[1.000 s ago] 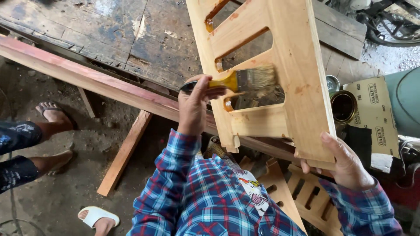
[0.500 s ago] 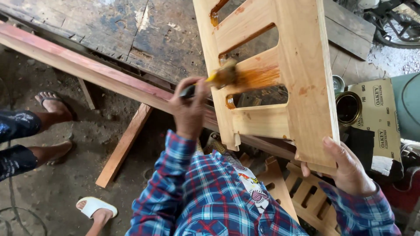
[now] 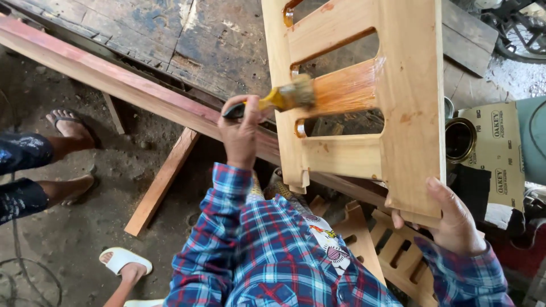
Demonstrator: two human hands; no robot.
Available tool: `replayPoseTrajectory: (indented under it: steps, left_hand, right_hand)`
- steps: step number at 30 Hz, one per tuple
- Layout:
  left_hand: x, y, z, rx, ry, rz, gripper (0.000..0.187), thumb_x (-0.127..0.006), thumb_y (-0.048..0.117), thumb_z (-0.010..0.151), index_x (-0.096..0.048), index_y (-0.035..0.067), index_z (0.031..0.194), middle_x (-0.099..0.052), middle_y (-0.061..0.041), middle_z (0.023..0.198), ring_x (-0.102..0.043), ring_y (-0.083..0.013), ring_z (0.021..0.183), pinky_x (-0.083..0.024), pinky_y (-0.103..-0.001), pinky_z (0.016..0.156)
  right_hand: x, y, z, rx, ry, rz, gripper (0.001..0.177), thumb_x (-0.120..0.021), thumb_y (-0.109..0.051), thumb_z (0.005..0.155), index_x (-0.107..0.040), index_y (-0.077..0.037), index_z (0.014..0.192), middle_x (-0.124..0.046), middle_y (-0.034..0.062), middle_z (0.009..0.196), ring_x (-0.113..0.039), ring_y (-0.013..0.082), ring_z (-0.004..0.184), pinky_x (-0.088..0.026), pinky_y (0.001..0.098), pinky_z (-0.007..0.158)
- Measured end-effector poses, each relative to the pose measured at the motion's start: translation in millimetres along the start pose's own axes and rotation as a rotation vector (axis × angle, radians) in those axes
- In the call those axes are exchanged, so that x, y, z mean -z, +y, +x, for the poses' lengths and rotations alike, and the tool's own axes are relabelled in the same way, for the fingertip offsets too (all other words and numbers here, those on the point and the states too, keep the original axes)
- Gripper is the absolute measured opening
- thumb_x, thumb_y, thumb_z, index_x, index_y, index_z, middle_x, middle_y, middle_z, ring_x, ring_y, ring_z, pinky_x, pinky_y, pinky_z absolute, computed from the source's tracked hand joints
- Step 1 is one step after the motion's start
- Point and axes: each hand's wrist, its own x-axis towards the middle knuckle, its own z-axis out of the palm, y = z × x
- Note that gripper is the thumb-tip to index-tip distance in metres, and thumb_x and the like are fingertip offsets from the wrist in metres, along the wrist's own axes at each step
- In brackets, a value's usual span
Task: The person applies a brown wood stain to a wooden chair back using a paintbrush. They hold the chair back with one hand and brush the stain onto the surface and edges, covering the slats and frame.
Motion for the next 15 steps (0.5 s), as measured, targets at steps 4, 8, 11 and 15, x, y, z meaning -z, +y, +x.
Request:
replayPoseTrajectory:
  steps: [4,8,11,15]
  left_hand:
    - [1.2,10.5,-3.4,0.02,0.049,0.048,0.014,-0.067,0.019,0.097,-0.065,0.005,0.096,-0.071,-0.011,0.092,-0.077,-0.0252,0.085,-0.071,-0.036,0.077]
    - [-45.7,51.4,-15.0,-0.088,-0.062,0.065,0.01,-0.069,0.019,0.097,-0.068,0.01,0.099,-0.068,-0.002,0.092,-0.065,-0.0108,0.083,-0.058,-0.025,0.075]
    - [-74.4,78.3,-30.2,-0.098,-0.178,-0.034,0.007,-0.068,0.018,0.099,-0.067,0.01,0.101,-0.069,-0.001,0.096,-0.065,-0.0088,0.087,-0.056,-0.023,0.08]
    - [-58.3,47.6,-30.1,-0.007,-0.153,-0.08,0.008,-0.072,0.018,0.096,-0.07,0.01,0.099,-0.069,0.002,0.094,-0.063,-0.006,0.087,-0.054,-0.022,0.079]
  right_hand:
    - [0.7,11.4,0.8,0.016,0.0,0.05,0.073,-0.049,-0.054,0.09,-0.061,0.013,0.118,-0.069,0.027,0.081,-0.055,0.031,0.049,-0.045,0.0401,0.055]
    - [4.1,12.7,5.8,-0.004,-0.007,0.022,0.073,-0.046,-0.052,0.092,-0.06,0.013,0.121,-0.067,0.029,0.084,-0.055,0.0332,0.053,-0.046,0.042,0.06]
    - [1.5,13.3,1.2,-0.015,0.038,0.019,0.074,-0.048,-0.053,0.091,-0.06,0.013,0.122,-0.068,0.0285,0.087,-0.055,0.0329,0.05,-0.047,0.0415,0.055]
    - [8.7,21.7,5.4,0.012,-0.016,0.046,0.077,-0.049,-0.056,0.091,-0.059,0.014,0.122,-0.068,0.0295,0.084,-0.056,0.0332,0.049,-0.049,0.0434,0.057]
